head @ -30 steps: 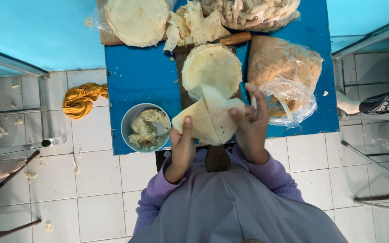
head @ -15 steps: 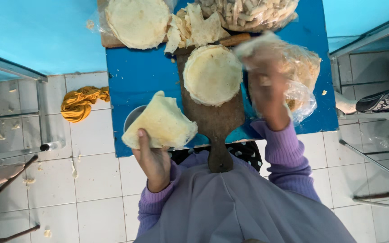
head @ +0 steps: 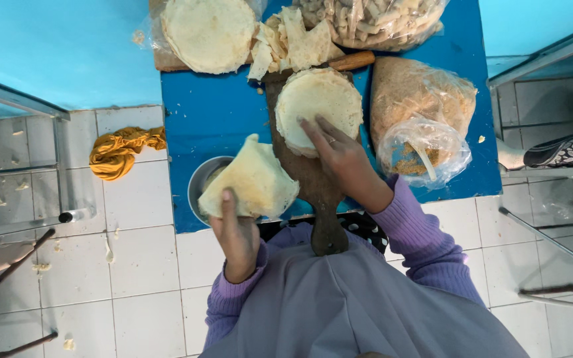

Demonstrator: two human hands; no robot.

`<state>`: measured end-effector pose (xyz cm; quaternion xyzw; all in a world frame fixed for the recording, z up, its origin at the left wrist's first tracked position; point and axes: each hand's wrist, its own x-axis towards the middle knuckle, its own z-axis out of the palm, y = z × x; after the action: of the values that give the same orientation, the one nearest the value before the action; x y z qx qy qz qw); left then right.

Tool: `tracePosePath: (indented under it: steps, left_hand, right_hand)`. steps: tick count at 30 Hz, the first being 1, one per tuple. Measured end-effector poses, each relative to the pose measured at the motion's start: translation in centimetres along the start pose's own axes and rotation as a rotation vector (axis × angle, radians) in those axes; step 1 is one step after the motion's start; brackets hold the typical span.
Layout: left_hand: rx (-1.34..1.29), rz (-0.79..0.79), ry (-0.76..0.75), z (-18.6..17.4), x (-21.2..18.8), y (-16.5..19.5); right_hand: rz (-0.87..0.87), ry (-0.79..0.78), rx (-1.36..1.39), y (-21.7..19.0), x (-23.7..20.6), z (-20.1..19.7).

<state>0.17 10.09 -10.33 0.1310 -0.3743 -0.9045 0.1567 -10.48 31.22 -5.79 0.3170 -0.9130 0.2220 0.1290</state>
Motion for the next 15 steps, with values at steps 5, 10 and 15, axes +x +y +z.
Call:
tracePosePath:
  steps: [5, 10, 15]
  left_hand:
    - [0.367, -0.056, -0.248, 0.9, 0.2, 0.1]
    - [0.705, 0.049, -0.559, 3.6, 0.1, 2.3]
    - [0.959, 0.262, -0.746, 5.8, 0.6, 4.8]
  right_hand:
    - [0.066, -0.014, 0.547, -0.6, -0.8, -2.0]
    - [0.166, -0.302, 1.374, 0.0, -1.5, -2.7]
    - [0.293, -0.387, 1.65, 0.5, -3.0, -2.6]
